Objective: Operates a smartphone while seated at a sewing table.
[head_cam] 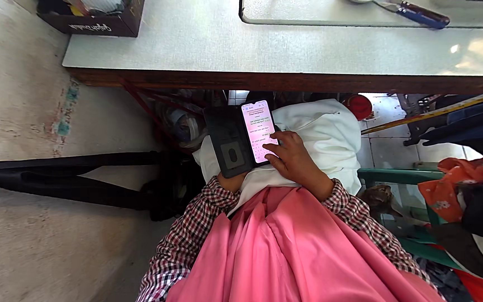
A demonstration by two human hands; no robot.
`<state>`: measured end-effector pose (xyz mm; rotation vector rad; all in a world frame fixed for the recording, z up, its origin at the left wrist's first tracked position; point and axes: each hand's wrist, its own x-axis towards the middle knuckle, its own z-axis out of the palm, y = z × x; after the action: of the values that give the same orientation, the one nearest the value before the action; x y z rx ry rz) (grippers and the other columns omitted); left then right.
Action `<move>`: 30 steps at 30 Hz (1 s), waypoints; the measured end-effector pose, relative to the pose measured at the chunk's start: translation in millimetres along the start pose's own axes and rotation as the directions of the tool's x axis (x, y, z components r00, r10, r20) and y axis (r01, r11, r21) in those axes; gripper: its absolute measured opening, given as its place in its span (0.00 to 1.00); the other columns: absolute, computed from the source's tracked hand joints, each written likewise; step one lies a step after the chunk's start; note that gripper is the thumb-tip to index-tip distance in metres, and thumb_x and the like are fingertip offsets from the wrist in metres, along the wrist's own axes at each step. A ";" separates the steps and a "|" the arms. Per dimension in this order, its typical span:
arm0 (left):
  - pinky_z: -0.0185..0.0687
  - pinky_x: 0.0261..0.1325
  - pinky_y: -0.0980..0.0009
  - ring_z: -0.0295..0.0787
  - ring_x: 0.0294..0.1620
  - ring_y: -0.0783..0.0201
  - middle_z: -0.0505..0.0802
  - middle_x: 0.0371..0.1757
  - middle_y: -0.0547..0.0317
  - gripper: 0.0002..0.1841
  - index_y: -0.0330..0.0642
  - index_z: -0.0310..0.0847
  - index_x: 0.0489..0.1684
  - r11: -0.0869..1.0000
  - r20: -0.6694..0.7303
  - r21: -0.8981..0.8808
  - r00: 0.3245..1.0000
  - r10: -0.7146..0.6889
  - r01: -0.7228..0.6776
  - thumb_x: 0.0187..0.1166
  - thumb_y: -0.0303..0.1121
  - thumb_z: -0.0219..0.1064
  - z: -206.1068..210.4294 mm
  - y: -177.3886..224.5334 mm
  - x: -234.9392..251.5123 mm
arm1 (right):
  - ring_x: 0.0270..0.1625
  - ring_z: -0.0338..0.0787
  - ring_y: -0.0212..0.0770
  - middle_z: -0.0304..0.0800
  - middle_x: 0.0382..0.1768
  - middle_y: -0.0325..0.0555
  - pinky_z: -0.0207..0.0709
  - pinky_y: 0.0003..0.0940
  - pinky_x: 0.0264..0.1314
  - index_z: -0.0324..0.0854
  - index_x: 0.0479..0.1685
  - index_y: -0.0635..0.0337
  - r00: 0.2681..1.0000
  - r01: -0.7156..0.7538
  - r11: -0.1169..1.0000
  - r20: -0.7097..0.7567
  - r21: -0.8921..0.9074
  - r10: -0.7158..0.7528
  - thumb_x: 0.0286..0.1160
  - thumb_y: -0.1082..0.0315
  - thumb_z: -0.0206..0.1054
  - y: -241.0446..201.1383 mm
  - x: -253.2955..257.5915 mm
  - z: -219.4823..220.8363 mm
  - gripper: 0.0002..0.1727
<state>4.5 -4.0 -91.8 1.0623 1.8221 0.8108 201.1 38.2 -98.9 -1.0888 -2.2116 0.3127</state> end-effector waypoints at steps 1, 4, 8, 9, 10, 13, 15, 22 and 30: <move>0.78 0.50 0.78 0.83 0.39 0.77 0.90 0.34 0.55 0.10 0.24 0.84 0.41 0.999 0.037 0.020 0.999 0.027 -0.028 0.67 0.19 0.76 -1.9 -2.2 1.9 | 0.69 0.82 0.62 0.87 0.62 0.58 0.72 0.58 0.72 0.92 0.56 0.55 1.000 -0.001 1.000 0.007 -0.007 0.001 0.84 0.54 0.59 -0.4 0.1 -0.2 0.20; 0.77 0.50 0.79 0.84 0.39 0.78 0.90 0.34 0.56 0.09 0.25 0.84 0.41 0.999 0.048 0.026 0.998 0.044 -0.046 0.67 0.20 0.76 -2.2 -5.6 3.9 | 0.69 0.82 0.62 0.87 0.63 0.58 0.72 0.58 0.72 0.93 0.56 0.54 1.000 0.022 1.000 0.009 -0.001 -0.022 0.84 0.53 0.59 -1.5 0.4 -0.7 0.20; 0.77 0.48 0.81 0.82 0.37 0.80 0.89 0.32 0.58 0.09 0.25 0.83 0.40 1.000 0.014 -0.010 1.000 0.025 -0.025 0.66 0.18 0.75 -0.1 -5.1 2.6 | 0.69 0.82 0.60 0.87 0.64 0.55 0.70 0.58 0.74 0.93 0.56 0.51 0.997 0.054 0.999 0.054 0.004 -0.054 0.85 0.51 0.57 -1.9 0.0 -0.7 0.21; 0.77 0.49 0.81 0.83 0.37 0.80 0.89 0.33 0.57 0.09 0.24 0.83 0.40 0.999 0.017 -0.022 0.999 0.028 -0.028 0.66 0.18 0.75 -0.3 -5.2 2.6 | 0.69 0.82 0.60 0.88 0.63 0.55 0.70 0.57 0.74 0.93 0.56 0.52 0.998 0.052 0.999 0.038 0.006 -0.052 0.85 0.51 0.57 -1.3 -0.3 -0.8 0.21; 0.77 0.48 0.82 0.83 0.37 0.81 0.89 0.32 0.58 0.09 0.25 0.83 0.39 0.998 0.022 -0.040 0.999 0.044 -0.043 0.66 0.18 0.75 -0.4 -6.7 3.2 | 0.69 0.82 0.60 0.88 0.62 0.56 0.70 0.57 0.74 0.93 0.55 0.53 0.999 0.042 0.999 0.008 0.010 -0.042 0.85 0.52 0.58 -0.4 -0.5 -0.8 0.21; 0.76 0.50 0.80 0.83 0.38 0.79 0.89 0.33 0.55 0.10 0.23 0.83 0.41 1.000 -0.009 -0.015 1.000 0.014 -0.014 0.66 0.18 0.76 1.3 -4.2 1.4 | 0.67 0.83 0.61 0.88 0.60 0.58 0.73 0.56 0.72 0.92 0.54 0.58 0.995 -0.024 0.999 -0.097 0.021 0.026 0.85 0.57 0.61 3.3 -1.9 -2.2 0.18; 0.76 0.50 0.80 0.83 0.39 0.79 0.90 0.34 0.55 0.11 0.23 0.83 0.41 1.000 -0.018 0.013 1.000 0.005 -0.005 0.66 0.19 0.76 1.8 -2.0 0.4 | 0.65 0.83 0.61 0.88 0.59 0.60 0.74 0.53 0.71 0.91 0.53 0.61 0.984 -0.066 0.997 -0.164 0.032 0.070 0.85 0.61 0.61 6.5 -2.7 -1.9 0.16; 0.76 0.53 0.78 0.83 0.41 0.77 0.90 0.36 0.53 0.12 0.23 0.83 0.43 0.998 0.013 0.065 1.000 0.024 -0.025 0.66 0.21 0.77 1.2 -7.0 3.7 | 0.63 0.83 0.62 0.86 0.58 0.63 0.76 0.52 0.68 0.90 0.54 0.64 0.969 -0.148 0.989 -0.197 0.026 0.150 0.84 0.64 0.62 7.8 -2.7 -0.4 0.15; 0.76 0.53 0.78 0.83 0.41 0.77 0.90 0.37 0.53 0.11 0.23 0.84 0.44 0.996 0.052 0.082 0.998 0.020 -0.025 0.68 0.22 0.76 -1.9 -3.5 2.9 | 0.63 0.83 0.62 0.86 0.57 0.63 0.76 0.51 0.69 0.90 0.53 0.65 0.964 -0.169 0.985 -0.200 0.038 0.173 0.84 0.68 0.60 6.4 -3.0 -2.3 0.14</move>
<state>0.8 -3.2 -94.9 1.1480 1.8168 0.7203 208.0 39.8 -101.4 -1.2462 -1.9363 0.2839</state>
